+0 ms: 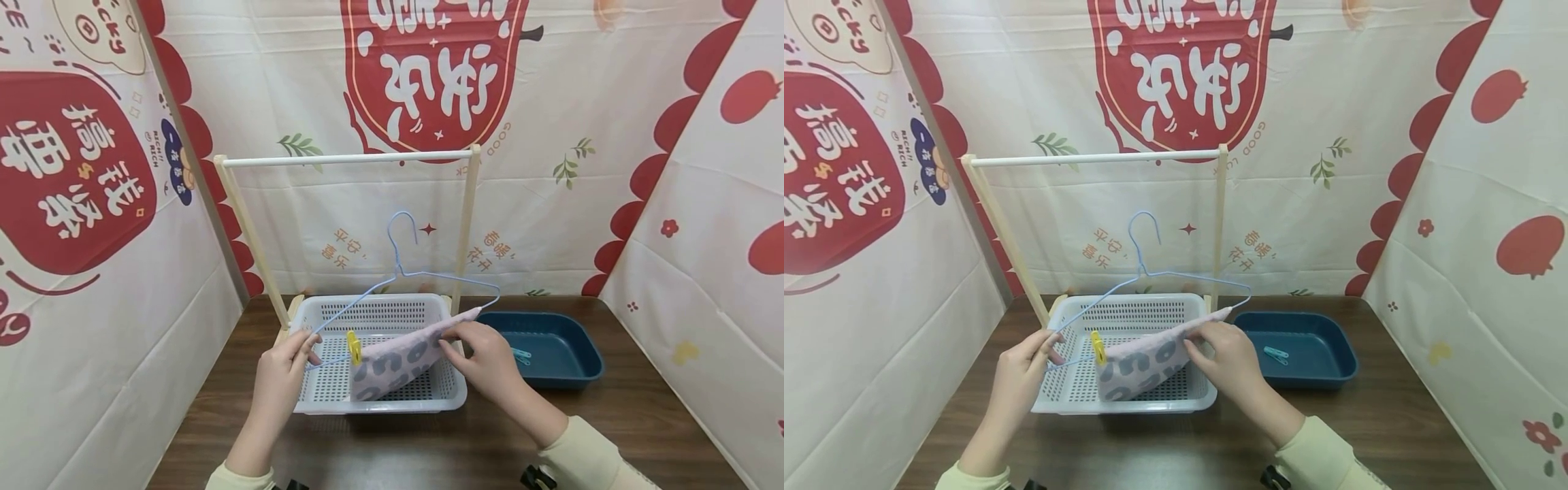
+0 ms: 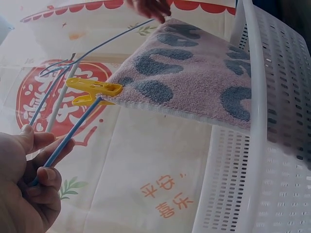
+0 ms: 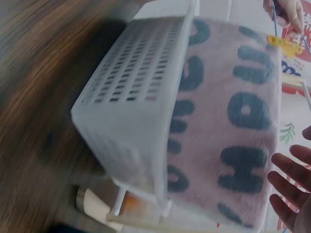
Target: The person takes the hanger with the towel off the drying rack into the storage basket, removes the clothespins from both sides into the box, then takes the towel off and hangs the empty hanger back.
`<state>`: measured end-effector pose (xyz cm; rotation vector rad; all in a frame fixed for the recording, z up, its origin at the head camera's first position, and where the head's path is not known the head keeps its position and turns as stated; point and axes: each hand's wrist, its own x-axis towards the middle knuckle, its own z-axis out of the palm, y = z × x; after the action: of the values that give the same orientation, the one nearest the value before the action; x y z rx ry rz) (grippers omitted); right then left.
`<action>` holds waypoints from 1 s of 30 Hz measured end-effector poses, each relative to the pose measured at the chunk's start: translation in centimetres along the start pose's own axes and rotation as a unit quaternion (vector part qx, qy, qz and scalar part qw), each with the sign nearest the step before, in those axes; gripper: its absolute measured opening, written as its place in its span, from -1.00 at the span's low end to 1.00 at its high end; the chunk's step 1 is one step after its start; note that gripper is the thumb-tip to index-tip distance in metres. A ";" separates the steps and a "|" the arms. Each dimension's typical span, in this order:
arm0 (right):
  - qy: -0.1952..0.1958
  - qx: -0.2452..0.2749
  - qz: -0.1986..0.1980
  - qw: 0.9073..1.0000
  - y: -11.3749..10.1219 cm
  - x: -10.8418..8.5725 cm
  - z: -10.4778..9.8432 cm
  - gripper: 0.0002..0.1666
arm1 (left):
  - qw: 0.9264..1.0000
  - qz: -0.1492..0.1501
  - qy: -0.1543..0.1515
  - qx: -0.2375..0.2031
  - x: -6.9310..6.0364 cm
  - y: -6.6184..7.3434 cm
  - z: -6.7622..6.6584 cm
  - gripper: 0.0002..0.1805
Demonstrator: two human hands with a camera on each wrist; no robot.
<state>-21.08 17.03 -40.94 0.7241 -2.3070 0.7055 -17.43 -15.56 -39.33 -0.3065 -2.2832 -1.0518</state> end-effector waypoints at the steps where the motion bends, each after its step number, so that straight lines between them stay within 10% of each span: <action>1: 0.004 0.008 -0.007 1.000 -0.2 0.1 0.1 -0.86 | 1.000 0.000 -0.001 0.001 0.0 0.0 0.1 -0.87; 30: -0.059 0.093 -0.029 0.994 -6.4 3.1 3.4 -0.81 | 1.000 0.023 0.000 -0.008 -0.3 0.8 1.0 -0.88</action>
<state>-20.33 9.36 -39.14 0.9352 -2.3364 0.8797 -17.30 -14.23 -39.52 -0.3638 -2.2577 -1.0480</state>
